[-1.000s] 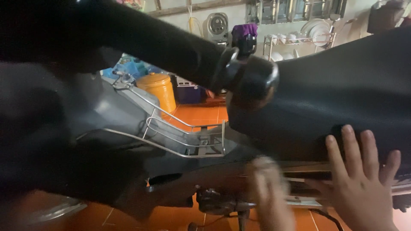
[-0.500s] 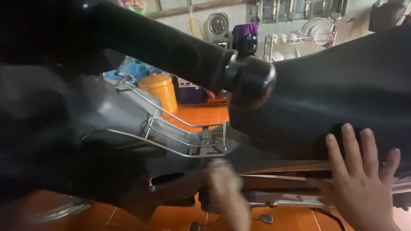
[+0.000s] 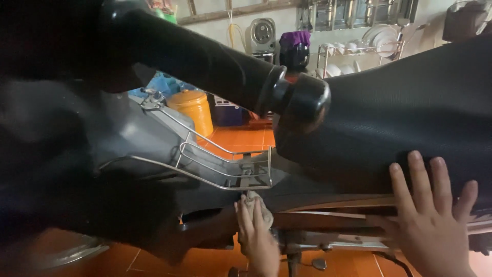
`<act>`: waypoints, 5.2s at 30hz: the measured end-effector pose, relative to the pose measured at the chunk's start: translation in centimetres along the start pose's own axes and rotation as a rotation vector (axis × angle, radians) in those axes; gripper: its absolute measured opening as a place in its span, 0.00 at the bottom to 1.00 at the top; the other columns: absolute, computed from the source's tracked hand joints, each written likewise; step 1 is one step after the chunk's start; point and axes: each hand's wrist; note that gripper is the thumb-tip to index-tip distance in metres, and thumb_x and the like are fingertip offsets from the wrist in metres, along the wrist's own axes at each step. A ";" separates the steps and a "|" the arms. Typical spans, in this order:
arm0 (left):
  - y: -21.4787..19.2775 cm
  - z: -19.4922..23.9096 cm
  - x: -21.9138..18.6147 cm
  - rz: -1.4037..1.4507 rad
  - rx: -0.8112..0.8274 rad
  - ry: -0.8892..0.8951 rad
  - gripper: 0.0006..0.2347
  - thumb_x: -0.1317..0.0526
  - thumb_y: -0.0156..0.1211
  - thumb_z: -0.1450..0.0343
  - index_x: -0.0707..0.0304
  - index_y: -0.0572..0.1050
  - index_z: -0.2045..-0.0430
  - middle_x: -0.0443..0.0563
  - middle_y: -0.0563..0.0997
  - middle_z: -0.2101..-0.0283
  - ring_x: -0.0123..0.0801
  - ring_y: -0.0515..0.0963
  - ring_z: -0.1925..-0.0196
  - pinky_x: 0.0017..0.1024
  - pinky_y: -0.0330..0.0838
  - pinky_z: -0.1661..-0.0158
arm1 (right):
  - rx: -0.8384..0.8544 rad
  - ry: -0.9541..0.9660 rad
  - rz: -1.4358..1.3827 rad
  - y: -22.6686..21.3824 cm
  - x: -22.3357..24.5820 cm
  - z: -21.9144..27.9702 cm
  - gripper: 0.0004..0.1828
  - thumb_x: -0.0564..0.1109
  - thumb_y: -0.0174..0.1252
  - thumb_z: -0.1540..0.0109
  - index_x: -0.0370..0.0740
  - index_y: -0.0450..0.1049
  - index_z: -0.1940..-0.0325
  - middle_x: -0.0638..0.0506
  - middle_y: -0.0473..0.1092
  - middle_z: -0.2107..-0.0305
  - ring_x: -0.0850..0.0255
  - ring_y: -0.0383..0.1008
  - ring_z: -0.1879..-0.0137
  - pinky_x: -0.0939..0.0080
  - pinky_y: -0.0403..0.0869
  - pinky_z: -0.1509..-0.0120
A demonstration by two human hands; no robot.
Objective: The person wipes the body of a black motorcycle with a cloth. They clean the front fairing, the area around the handlebars, and the side panels near the seat.
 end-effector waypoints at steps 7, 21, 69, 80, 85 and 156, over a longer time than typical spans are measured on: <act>-1.9 4.7 -15.1 0.756 0.542 -0.715 0.29 0.32 0.42 0.30 0.11 0.58 0.29 0.17 0.47 0.20 0.14 0.51 0.18 0.25 0.45 0.23 | -0.095 -0.022 0.057 0.2 0.6 0.2 0.58 0.79 0.52 0.48 0.41 0.75 0.24 0.37 0.67 0.20 0.34 0.66 0.16 0.15 0.65 0.23; 1.1 0.9 -9.0 1.204 -0.095 -0.991 0.18 0.57 0.52 0.26 0.50 0.77 0.41 0.54 0.86 0.48 0.38 0.86 0.47 0.35 0.78 0.44 | 0.013 -0.003 0.088 -0.1 0.0 -0.3 0.60 0.78 0.55 0.54 0.45 0.69 0.23 0.41 0.62 0.20 0.39 0.60 0.14 0.19 0.63 0.23; 1.7 1.0 -2.2 0.111 -0.013 0.595 0.34 0.74 0.63 0.33 0.53 0.61 0.29 0.58 0.60 0.26 0.52 0.60 0.24 0.49 0.50 0.26 | 0.001 -0.010 0.044 -0.2 -0.7 -0.3 0.60 0.77 0.55 0.53 0.47 0.65 0.21 0.44 0.58 0.19 0.41 0.57 0.15 0.19 0.61 0.23; 3.8 5.8 -13.7 0.308 0.000 0.361 0.28 0.68 0.66 0.29 0.60 0.65 0.32 0.61 0.56 0.24 0.60 0.52 0.24 0.52 0.54 0.33 | -0.025 0.000 0.076 0.0 -0.6 -0.4 0.59 0.78 0.54 0.51 0.47 0.68 0.22 0.44 0.60 0.21 0.42 0.60 0.16 0.23 0.60 0.22; -0.1 2.7 -11.3 0.210 0.368 0.415 0.24 0.51 0.56 0.22 0.30 0.62 0.29 0.50 0.50 0.21 0.52 0.50 0.23 0.56 0.53 0.35 | -0.014 0.006 0.072 0.4 -1.6 -0.5 0.59 0.78 0.55 0.52 0.47 0.68 0.22 0.45 0.60 0.21 0.43 0.60 0.18 0.25 0.54 0.19; 6.6 9.3 -22.3 0.180 -0.132 0.773 0.23 0.74 0.58 0.29 0.59 0.71 0.36 0.63 0.61 0.26 0.66 0.62 0.26 0.62 0.57 0.29 | -0.003 0.059 -0.161 -2.0 -17.3 7.1 0.59 0.76 0.67 0.49 0.42 0.60 0.23 0.34 0.49 0.22 0.33 0.47 0.17 0.27 0.54 0.19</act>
Point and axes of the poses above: each hand's wrist, its own z-axis away from the middle knuckle, its own y-axis out of the palm, x = y × z
